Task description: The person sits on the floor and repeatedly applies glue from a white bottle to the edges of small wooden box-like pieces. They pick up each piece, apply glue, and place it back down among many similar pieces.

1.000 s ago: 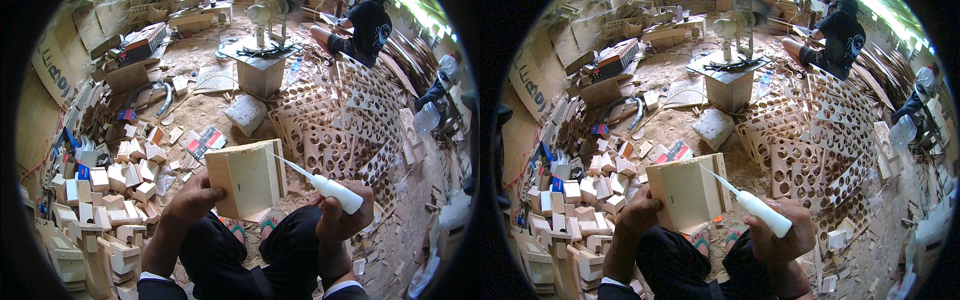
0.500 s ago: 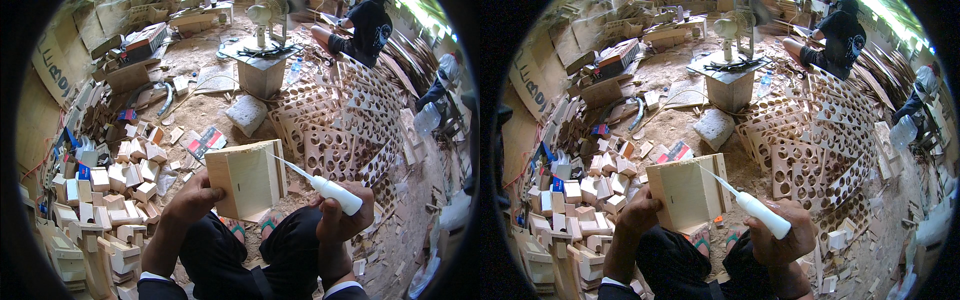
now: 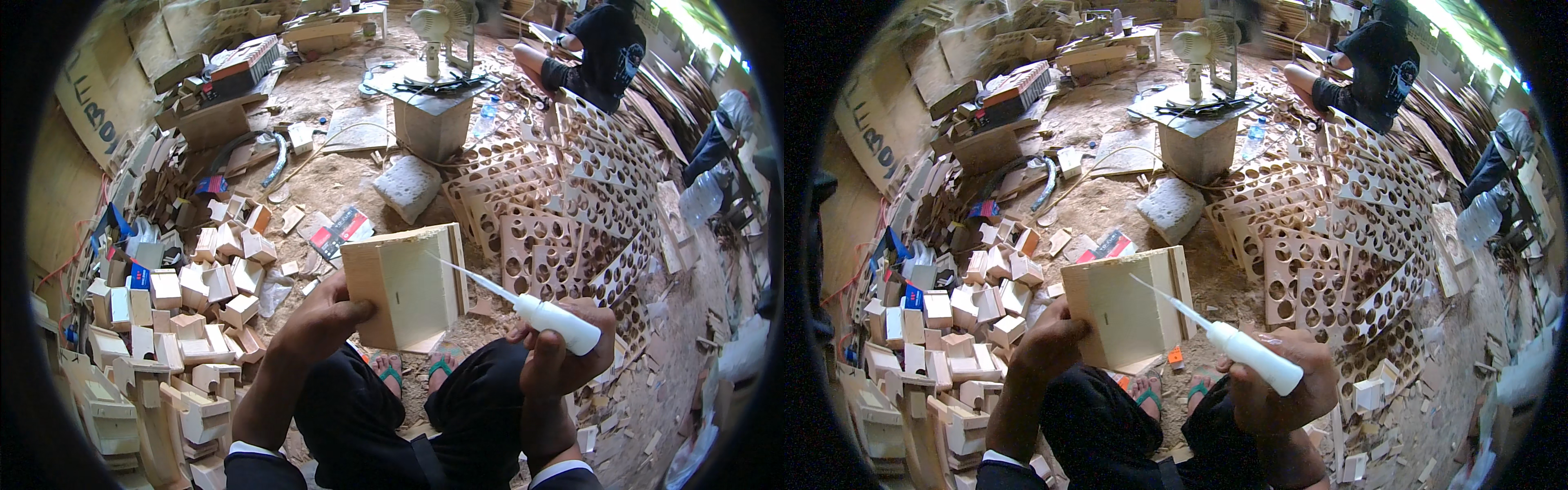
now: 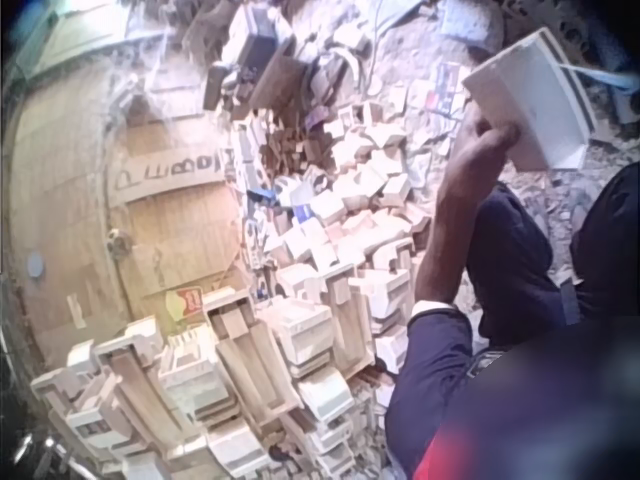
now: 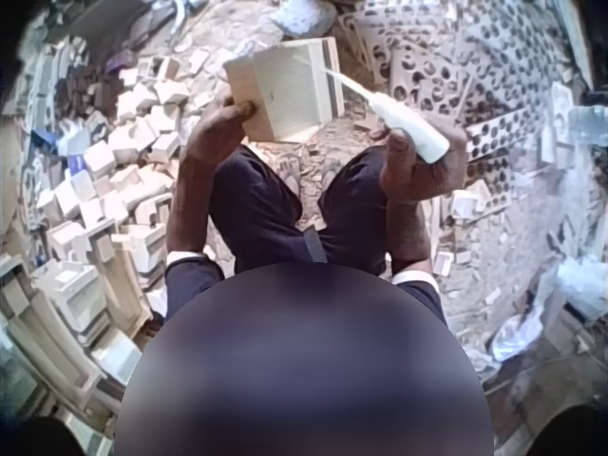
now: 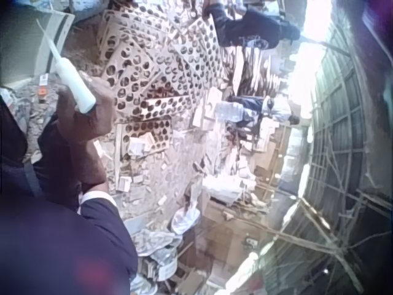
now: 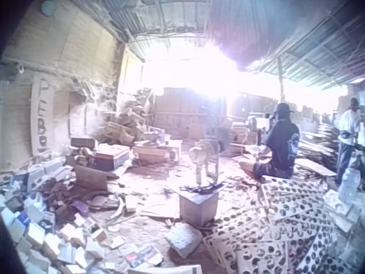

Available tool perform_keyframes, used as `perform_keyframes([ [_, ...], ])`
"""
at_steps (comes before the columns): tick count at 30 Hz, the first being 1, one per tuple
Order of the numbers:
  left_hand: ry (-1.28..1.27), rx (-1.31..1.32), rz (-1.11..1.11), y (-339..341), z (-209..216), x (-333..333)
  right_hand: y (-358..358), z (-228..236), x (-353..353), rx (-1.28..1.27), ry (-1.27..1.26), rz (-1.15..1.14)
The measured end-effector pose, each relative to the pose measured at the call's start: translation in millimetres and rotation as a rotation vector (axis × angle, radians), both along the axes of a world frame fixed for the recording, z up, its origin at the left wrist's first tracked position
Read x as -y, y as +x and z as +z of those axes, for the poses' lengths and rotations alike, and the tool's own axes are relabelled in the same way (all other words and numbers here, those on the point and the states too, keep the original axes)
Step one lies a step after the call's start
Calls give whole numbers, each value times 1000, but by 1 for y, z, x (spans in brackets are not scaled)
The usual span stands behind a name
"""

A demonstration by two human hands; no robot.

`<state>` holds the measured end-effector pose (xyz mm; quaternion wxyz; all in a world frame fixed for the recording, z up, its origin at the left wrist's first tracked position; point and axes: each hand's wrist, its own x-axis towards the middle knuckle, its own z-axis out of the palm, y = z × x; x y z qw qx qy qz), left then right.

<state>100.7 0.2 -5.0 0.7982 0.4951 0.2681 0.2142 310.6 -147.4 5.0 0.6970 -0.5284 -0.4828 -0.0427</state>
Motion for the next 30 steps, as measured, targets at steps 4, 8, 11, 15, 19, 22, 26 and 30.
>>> perform_keyframes([
  [4, 6, -12, 11, 1, -1, 1, 2, -1, 1, 118, -61, 19],
  [8, 6, 43, 17, 0, -6, -1, 4, -4, 1, 116, -48, 21],
  [11, -24, 188, 110, 0, -12, -5, 3, -5, 4, 61, -39, -5],
  [15, -62, 273, 340, -6, -17, -7, 3, -1, 3, 59, -57, -42],
  [19, 4, 317, 409, -11, -19, -8, 1, 3, 0, -27, -41, 42],
  [22, 12, 323, 392, -10, -19, -9, 1, 3, -2, 7, -49, 48],
  [26, 55, 324, 379, -9, -18, -8, 2, 4, -3, 20, -57, 97],
  [30, 52, 298, 372, -9, -16, -7, 4, 7, -4, 114, -95, 95],
])
